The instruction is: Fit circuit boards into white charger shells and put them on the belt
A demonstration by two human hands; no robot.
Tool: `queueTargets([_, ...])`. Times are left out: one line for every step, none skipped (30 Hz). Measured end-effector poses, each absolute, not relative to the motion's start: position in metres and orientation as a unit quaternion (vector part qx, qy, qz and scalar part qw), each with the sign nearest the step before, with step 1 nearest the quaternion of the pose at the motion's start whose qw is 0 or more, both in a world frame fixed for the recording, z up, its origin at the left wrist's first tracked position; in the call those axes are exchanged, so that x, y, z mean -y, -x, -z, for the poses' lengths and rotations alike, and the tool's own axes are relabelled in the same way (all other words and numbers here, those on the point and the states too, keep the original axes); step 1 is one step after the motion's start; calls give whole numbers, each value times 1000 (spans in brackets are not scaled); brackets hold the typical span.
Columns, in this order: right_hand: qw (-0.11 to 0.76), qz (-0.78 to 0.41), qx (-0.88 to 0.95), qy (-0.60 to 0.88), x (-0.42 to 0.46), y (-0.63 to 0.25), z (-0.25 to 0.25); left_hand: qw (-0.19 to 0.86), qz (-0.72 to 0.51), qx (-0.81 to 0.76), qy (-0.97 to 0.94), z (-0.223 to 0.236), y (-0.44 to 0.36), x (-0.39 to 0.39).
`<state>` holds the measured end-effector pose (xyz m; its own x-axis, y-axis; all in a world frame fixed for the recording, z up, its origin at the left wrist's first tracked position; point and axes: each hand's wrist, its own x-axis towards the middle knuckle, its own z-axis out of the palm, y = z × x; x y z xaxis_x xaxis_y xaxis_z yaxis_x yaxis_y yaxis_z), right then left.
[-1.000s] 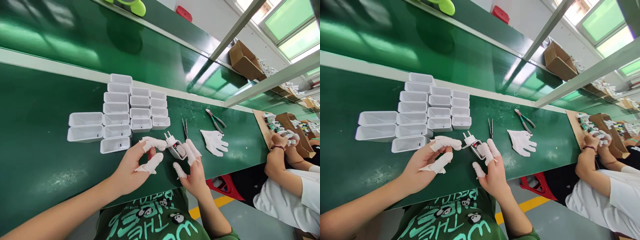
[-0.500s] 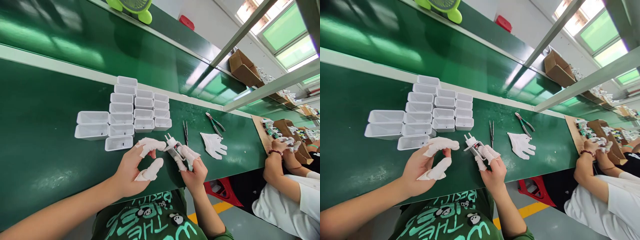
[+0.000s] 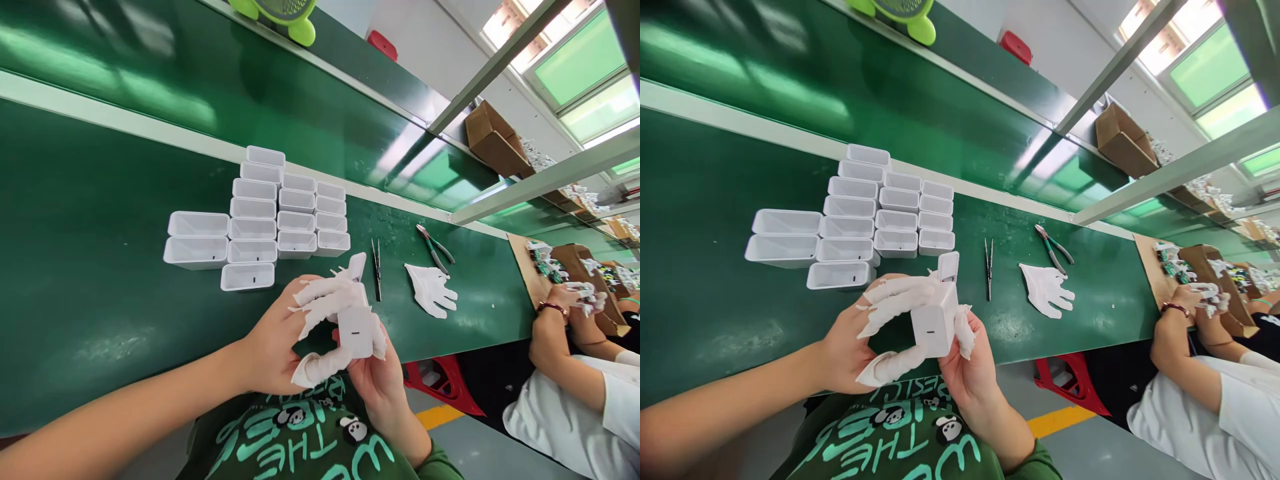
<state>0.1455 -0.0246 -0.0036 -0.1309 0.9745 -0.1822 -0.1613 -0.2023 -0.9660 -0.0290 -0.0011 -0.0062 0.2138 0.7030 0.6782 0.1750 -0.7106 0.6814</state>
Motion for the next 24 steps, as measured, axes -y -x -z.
queueTargets([457,-630,420,466,26,-145,4,250,-553,-300,-736,6,29,1])
queueTargets([455,-646,404,461,28,-145,5,261,-551,-305,-732,5,30,1])
queueTargets([455,-661,384,456,29,-146,6,271,-547,-310,-729,4,30,1])
queueTargets([455,-675,362,454,29,-147,7,281,-542,-315,-726,4,30,1])
queueTargets([455,-688,340,452,30,-148,9,290,-538,-319,-725,3,31,0])
queueTargets([455,-697,321,451,30,-149,9,295,-535,-321,-723,3,31,0])
queueTargets([456,-705,306,448,29,-149,10,300,-534,-323,-722,3,31,0])
queueTargets([458,-712,293,445,29,-149,10,303,-533,-324,-721,3,31,0])
queueTargets([461,-717,281,441,29,-148,10,305,-531,-324,-721,3,31,0])
queueTargets([463,-722,269,438,29,-146,9,307,-531,-326,-720,3,31,0])
queueTargets([463,-727,256,437,29,-144,8,308,-531,-328,-718,3,31,0])
queueTargets([461,-732,245,437,30,-141,7,309,-532,-331,-716,3,32,0])
queueTargets([458,-737,236,438,30,-140,5,310,-531,-335,-714,4,32,1])
queueTargets([452,-741,232,438,30,-139,2,311,-530,-341,-712,4,32,1])
queueTargets([445,-745,236,438,28,-140,0,311,-527,-345,-712,4,32,1])
queueTargets([437,-741,255,443,24,-144,-3,311,-522,-350,-713,5,31,2])
queueTargets([430,-719,295,461,17,-150,-6,311,-512,-359,-716,5,31,3])
queueTargets([425,-683,344,485,6,-158,-8,312,-498,-373,-718,6,29,3])
queueTargets([424,-625,404,516,-9,-167,-11,313,-482,-387,-721,7,28,4])
queueTargets([424,-541,467,556,-29,-177,-14,317,-463,-404,-722,8,26,5])
queueTargets([438,-496,487,570,-53,-186,-16,321,-445,-418,-724,10,25,7])
queueTargets([455,-467,497,573,-80,-195,-17,321,-431,-422,-730,12,23,8])
queueTargets([469,-434,508,577,-109,-201,-18,326,-417,-427,-733,15,21,8])
queueTargets([482,-398,519,583,-139,-205,-19,327,-408,-424,-739,18,20,9])
